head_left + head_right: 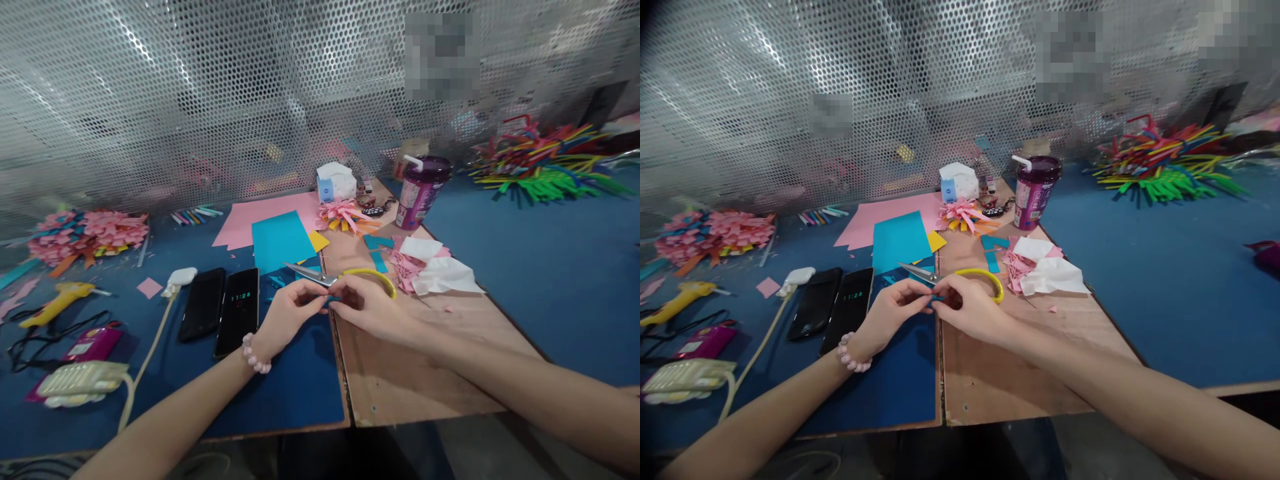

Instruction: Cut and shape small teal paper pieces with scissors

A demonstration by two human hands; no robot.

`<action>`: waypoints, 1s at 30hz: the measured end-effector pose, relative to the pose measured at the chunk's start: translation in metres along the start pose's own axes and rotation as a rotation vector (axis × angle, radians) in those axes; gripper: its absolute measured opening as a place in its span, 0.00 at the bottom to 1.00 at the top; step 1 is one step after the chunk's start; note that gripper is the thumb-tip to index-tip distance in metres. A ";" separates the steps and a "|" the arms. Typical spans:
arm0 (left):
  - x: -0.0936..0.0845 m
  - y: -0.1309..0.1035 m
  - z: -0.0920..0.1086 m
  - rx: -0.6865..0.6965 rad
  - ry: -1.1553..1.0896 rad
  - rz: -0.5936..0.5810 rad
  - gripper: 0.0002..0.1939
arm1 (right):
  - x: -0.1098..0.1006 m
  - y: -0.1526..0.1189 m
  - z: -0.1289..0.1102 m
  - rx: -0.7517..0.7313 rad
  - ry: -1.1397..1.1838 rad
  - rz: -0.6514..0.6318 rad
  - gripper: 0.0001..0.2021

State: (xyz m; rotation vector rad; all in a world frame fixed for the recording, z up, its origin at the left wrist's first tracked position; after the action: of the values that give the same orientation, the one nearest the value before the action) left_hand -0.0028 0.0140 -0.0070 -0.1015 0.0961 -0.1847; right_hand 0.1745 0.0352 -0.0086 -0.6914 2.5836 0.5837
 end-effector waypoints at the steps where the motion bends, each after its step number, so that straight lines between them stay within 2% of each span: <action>1: 0.000 0.000 0.000 0.006 0.009 -0.001 0.11 | 0.000 0.000 -0.001 0.005 0.019 -0.002 0.08; 8: -0.002 0.001 0.002 0.027 0.041 -0.021 0.11 | -0.002 0.004 0.000 0.062 0.065 0.013 0.08; 12: -0.003 0.001 0.002 0.031 0.030 -0.054 0.16 | -0.001 0.004 0.004 0.096 0.112 0.044 0.08; 18: -0.002 -0.002 0.002 0.046 0.092 -0.029 0.24 | 0.000 0.001 0.003 0.036 0.025 0.082 0.06; 25: 0.001 -0.003 0.005 0.043 -0.003 0.009 0.30 | -0.003 0.000 -0.007 -0.021 -0.001 0.121 0.04; 27: 0.000 -0.003 0.007 0.048 0.025 0.024 0.29 | -0.004 0.001 -0.009 -0.022 0.021 0.123 0.04; 30: -0.001 -0.002 0.007 0.063 0.126 -0.011 0.21 | -0.005 0.002 -0.011 -0.012 0.039 0.127 0.05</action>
State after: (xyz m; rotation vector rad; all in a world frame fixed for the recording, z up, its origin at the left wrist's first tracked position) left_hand -0.0037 0.0127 0.0007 -0.0280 0.2152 -0.2044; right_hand 0.1743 0.0332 0.0037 -0.5512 2.6767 0.6317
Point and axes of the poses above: each hand's wrist, its own y-axis towards the middle knuckle, its own x-axis out of the palm, z = x × y, the point moved 1 cm from there along y, towards the middle knuckle, and after that the axes turned 6 degrees about -x, right-handed, at the moved point
